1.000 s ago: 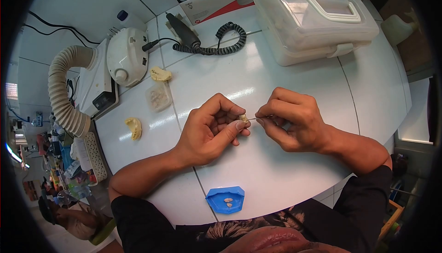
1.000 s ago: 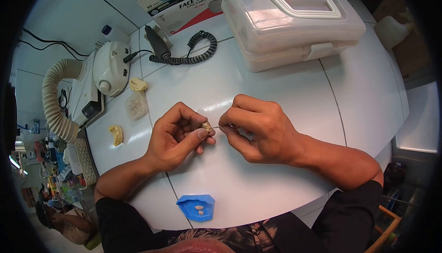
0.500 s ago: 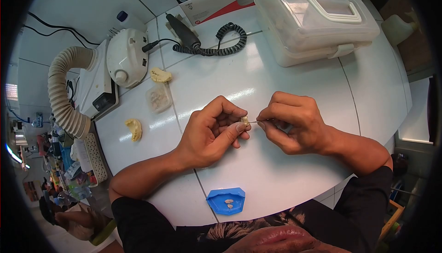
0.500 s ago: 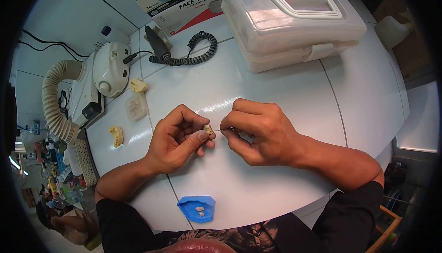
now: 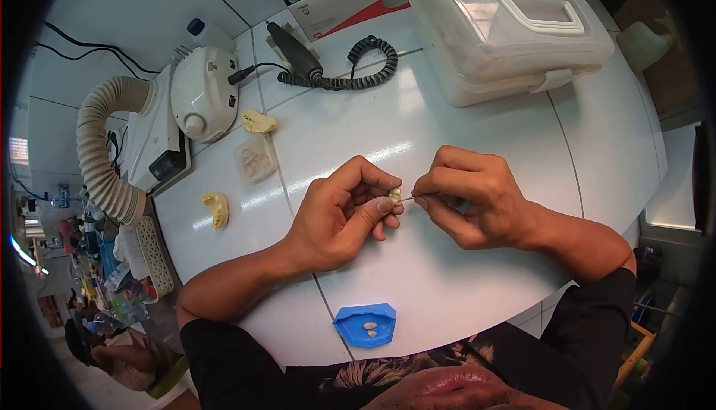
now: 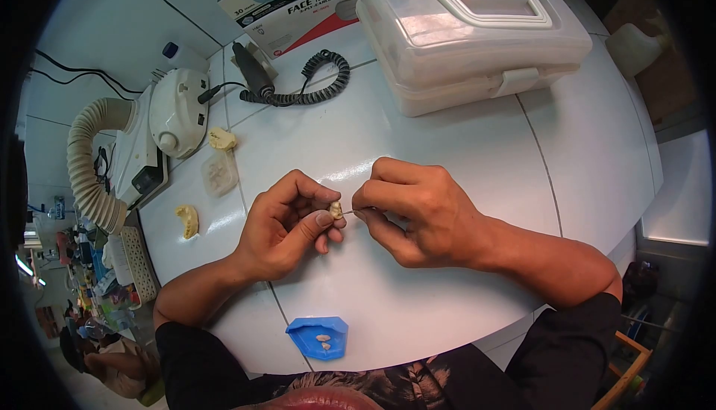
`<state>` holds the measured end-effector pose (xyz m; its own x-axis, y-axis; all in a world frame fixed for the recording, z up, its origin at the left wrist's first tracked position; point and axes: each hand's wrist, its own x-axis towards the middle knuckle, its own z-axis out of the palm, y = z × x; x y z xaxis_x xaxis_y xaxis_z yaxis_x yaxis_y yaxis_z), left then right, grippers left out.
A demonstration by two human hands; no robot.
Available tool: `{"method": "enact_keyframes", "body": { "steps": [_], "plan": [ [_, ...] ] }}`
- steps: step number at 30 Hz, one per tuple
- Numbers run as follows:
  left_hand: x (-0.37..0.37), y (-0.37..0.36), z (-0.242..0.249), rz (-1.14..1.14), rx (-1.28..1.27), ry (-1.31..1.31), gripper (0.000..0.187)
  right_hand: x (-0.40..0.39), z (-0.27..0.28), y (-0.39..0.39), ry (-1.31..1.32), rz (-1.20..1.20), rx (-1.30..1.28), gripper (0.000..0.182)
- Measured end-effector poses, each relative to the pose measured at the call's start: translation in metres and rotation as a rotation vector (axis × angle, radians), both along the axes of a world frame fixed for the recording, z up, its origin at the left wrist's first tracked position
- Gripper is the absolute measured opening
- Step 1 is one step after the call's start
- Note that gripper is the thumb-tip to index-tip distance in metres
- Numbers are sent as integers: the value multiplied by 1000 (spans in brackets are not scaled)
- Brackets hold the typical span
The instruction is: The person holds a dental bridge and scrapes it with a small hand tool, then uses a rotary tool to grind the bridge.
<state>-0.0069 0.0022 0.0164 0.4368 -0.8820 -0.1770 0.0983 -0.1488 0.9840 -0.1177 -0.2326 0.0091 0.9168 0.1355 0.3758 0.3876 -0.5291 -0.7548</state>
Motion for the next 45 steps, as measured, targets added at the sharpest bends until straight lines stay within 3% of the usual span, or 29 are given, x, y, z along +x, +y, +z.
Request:
{"method": "enact_keyframes", "body": {
  "steps": [45],
  "plan": [
    [1, 0, 1, -19, 18, -25, 17, 2, 4, 0, 18, 20, -15, 12]
  ]
}}
